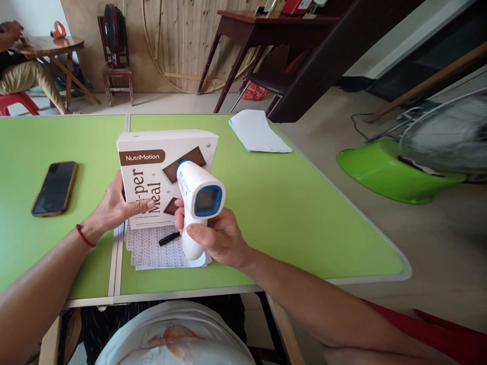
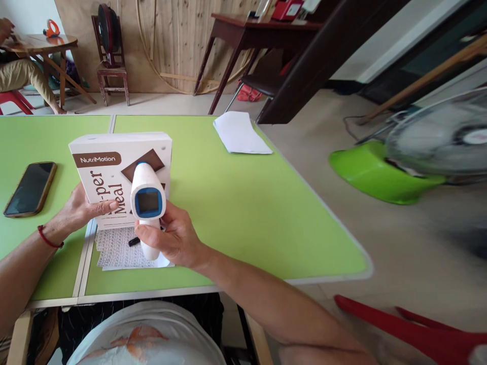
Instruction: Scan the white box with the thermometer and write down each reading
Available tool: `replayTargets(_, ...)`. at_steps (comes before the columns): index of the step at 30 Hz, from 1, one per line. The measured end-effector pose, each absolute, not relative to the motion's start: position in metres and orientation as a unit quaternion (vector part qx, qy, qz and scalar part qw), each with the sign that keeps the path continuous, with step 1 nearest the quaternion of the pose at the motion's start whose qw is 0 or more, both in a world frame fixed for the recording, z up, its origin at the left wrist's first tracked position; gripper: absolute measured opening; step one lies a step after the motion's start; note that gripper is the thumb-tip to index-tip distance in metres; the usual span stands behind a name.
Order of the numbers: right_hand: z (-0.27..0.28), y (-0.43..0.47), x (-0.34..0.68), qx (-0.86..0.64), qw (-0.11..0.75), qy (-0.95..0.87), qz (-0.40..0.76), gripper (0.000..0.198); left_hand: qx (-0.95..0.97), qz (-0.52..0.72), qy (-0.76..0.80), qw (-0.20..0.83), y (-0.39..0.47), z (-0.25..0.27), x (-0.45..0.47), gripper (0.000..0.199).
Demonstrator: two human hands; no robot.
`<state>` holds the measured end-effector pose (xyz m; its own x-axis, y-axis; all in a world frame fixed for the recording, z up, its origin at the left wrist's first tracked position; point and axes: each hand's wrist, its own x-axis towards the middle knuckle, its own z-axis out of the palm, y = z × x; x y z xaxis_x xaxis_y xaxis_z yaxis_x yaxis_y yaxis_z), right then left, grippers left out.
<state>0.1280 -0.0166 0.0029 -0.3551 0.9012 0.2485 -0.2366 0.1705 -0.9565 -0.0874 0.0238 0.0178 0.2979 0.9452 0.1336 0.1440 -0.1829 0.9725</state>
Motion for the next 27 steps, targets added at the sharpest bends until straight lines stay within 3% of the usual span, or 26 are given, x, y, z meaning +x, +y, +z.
replayTargets(27, 0.0009, -0.0141, 0.1287, -0.267, 0.493, -0.597, 0.574, 0.022, 0.656, 0.396, 0.433, 0.474, 0.0246, 0.0225, -0.0881, 0.066)
